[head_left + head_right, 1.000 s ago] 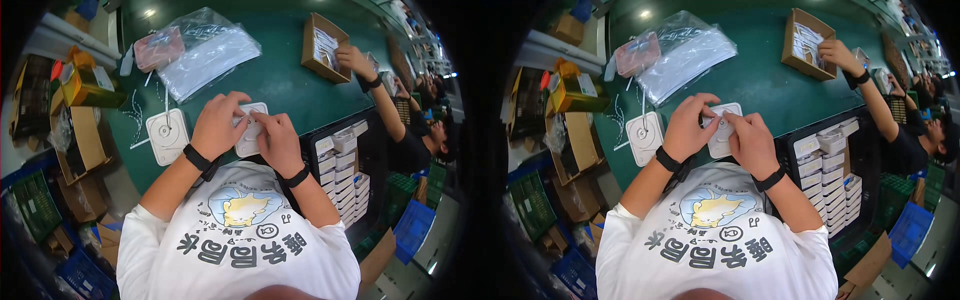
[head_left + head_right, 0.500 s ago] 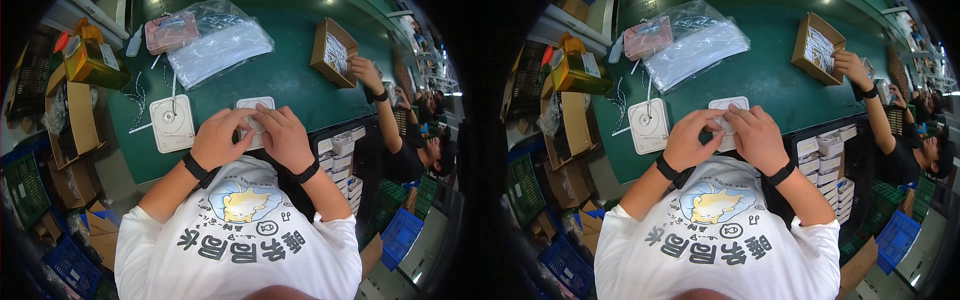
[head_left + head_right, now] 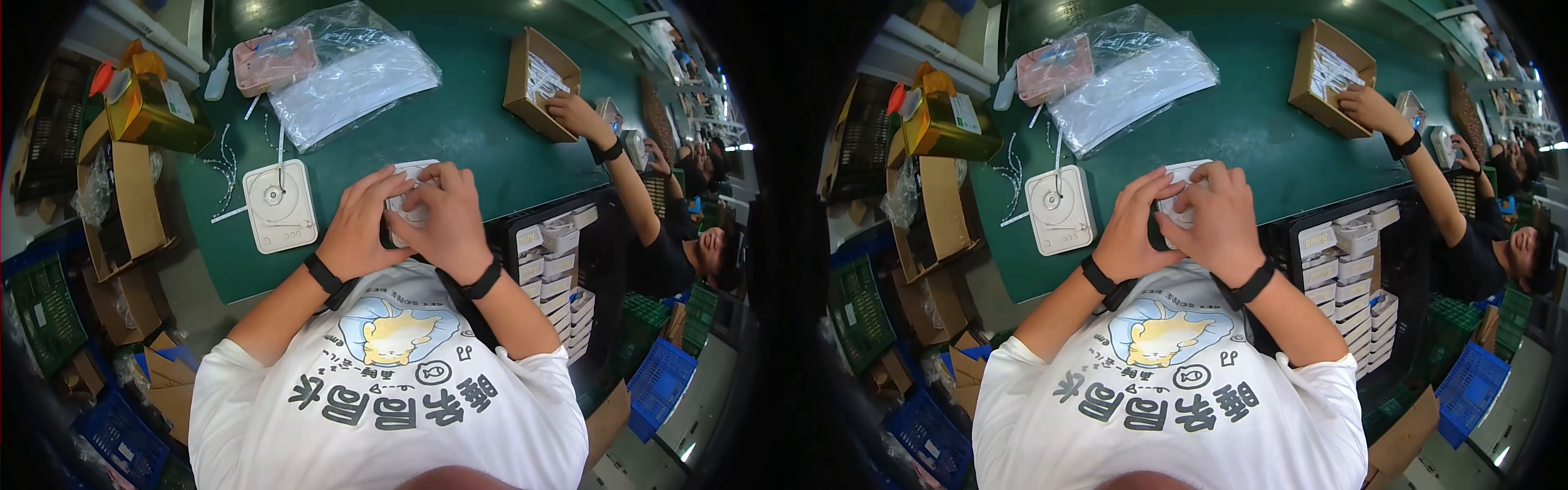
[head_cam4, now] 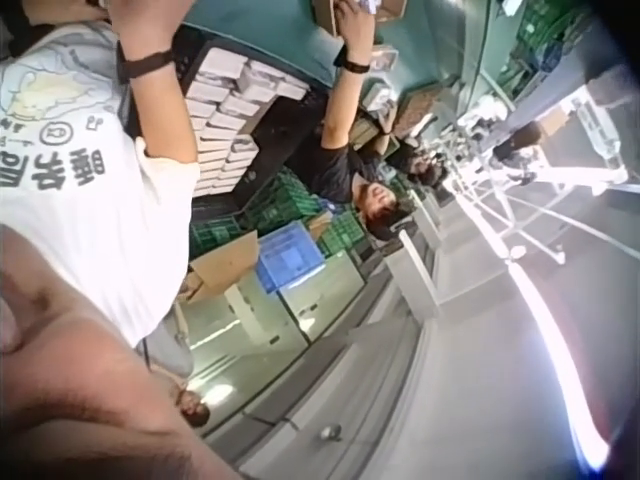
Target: The person assembles a device by pressing a light strip into the groove of a plastic housing and fitting a white cover over it. They apply a strip of tape to the cover, press it down, and place the completed unit into a crate before repeating the process.
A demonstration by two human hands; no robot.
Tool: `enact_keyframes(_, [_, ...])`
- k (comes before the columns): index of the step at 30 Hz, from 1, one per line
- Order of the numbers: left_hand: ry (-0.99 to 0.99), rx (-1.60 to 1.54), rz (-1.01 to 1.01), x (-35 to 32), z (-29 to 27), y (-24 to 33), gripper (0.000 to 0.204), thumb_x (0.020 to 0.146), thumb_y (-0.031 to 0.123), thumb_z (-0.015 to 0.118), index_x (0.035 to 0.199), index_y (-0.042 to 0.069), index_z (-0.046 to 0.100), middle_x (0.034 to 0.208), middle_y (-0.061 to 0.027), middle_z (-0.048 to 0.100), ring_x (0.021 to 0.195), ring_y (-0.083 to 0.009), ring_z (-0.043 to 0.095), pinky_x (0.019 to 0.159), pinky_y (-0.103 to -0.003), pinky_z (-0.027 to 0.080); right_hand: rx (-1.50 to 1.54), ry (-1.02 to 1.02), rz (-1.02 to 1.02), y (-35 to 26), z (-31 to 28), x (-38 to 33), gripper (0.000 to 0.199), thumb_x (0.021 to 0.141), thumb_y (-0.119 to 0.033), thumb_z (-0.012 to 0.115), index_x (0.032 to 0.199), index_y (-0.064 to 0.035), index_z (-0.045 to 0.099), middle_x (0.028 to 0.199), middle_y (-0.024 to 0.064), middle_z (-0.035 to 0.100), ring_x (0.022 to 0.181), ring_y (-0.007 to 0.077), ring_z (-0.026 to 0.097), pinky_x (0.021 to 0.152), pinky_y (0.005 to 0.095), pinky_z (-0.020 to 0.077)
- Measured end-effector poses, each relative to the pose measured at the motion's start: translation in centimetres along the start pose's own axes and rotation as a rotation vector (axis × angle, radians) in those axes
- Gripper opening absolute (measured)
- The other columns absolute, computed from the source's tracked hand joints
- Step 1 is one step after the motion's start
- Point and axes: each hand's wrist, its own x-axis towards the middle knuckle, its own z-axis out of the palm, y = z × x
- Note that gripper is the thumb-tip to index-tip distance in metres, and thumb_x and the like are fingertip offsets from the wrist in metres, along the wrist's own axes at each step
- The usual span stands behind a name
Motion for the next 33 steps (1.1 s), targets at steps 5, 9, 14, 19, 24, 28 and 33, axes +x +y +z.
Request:
enact_keyframes(5, [0.006, -0.037, 0.000, -0.2, 0.0, -0.3, 0.107, 0.078, 0.033, 0.104, 0.167, 0.008, 0.050, 0.163, -0.0124, 0.068, 0.166, -0.0369, 0.047, 0.130, -0.055, 0.042, 0.060, 0.028, 0.091, 0.7, 0.1, -0.3, 0.011, 0.084, -0.011, 0.092, 0.090, -0.0077, 0.083, 0.127, 0.0129, 0.071, 0.116, 0.0353, 0.065, 0.100, 0.0461, 0.0547])
enact_keyframes(9, [-0.012, 0.014, 0.033, -0.3, -0.4, -0.3, 0.105, 0.079, 0.035, 0.104, 0.166, 0.008, 0.052, 0.164, -0.0129, 0.067, 0.165, -0.0375, 0.049, 0.130, -0.056, 0.043, 0.109, -0.024, 0.059, 3.3, -1.6, -0.2, 0.013, 0.084, -0.009, 0.092, 0.094, -0.0084, 0.083, 0.132, 0.0121, 0.071, 0.120, 0.0353, 0.065, 0.102, 0.0451, 0.0551])
enact_keyframes(14, [-0.099, 0.174, 0.057, 0.5, -1.6, 0.7, 0.094, 0.081, 0.039, 0.102, 0.160, 0.010, 0.061, 0.166, -0.0130, 0.066, 0.163, -0.0389, 0.053, 0.130, -0.057, 0.045, 0.151, -0.019, -0.040, 4.0, -1.8, 0.1, 0.017, 0.085, -0.005, 0.089, 0.099, -0.0085, 0.081, 0.137, 0.0129, 0.073, 0.126, 0.0365, 0.067, 0.105, 0.0443, 0.0568])
enact_keyframes(19, [-0.145, 0.101, 0.077, 0.6, -1.7, 0.6, 0.078, 0.083, 0.041, 0.100, 0.149, 0.010, 0.073, 0.166, -0.0118, 0.066, 0.163, -0.0392, 0.053, 0.128, -0.057, 0.047, 0.177, 0.011, -0.041, 4.7, -1.0, 0.0, 0.018, 0.084, -0.005, 0.089, 0.097, -0.0078, 0.078, 0.140, 0.0141, 0.076, 0.126, 0.0371, 0.072, 0.102, 0.0444, 0.0610])
enact_keyframes(24, [-0.185, 0.344, 0.126, 1.1, -2.0, 1.9, 0.074, 0.080, 0.038, 0.101, 0.144, 0.009, 0.077, 0.163, -0.0119, 0.069, 0.163, -0.0401, 0.054, 0.124, -0.059, 0.051, 0.218, 0.009, -0.021, 4.9, -0.7, 0.2, 0.017, 0.083, -0.006, 0.089, 0.094, -0.0075, 0.076, 0.140, 0.0135, 0.077, 0.123, 0.0370, 0.075, 0.099, 0.0452, 0.0634])
enact_keyframes(28, [-0.189, 0.477, 0.162, 1.6, -1.9, 2.4, 0.073, 0.081, 0.040, 0.099, 0.143, 0.009, 0.076, 0.160, -0.0112, 0.070, 0.161, -0.0386, 0.055, 0.123, -0.059, 0.052, 0.211, -0.009, -0.057, 5.2, -1.0, 0.2, 0.017, 0.083, -0.007, 0.089, 0.094, -0.0072, 0.076, 0.137, 0.0126, 0.079, 0.119, 0.0355, 0.077, 0.096, 0.0426, 0.0641])
enact_keyframes(33, [-0.209, 0.348, 0.151, 1.4, -2.4, 1.6, 0.072, 0.084, 0.043, 0.095, 0.145, 0.009, 0.075, 0.160, -0.0112, 0.070, 0.160, -0.0396, 0.055, 0.123, -0.060, 0.052, 0.235, -0.044, -0.036, 5.4, -1.0, 0.4, 0.017, 0.083, -0.006, 0.089, 0.094, -0.0065, 0.076, 0.141, 0.0142, 0.076, 0.115, 0.0335, 0.077, 0.094, 0.0398, 0.0638])
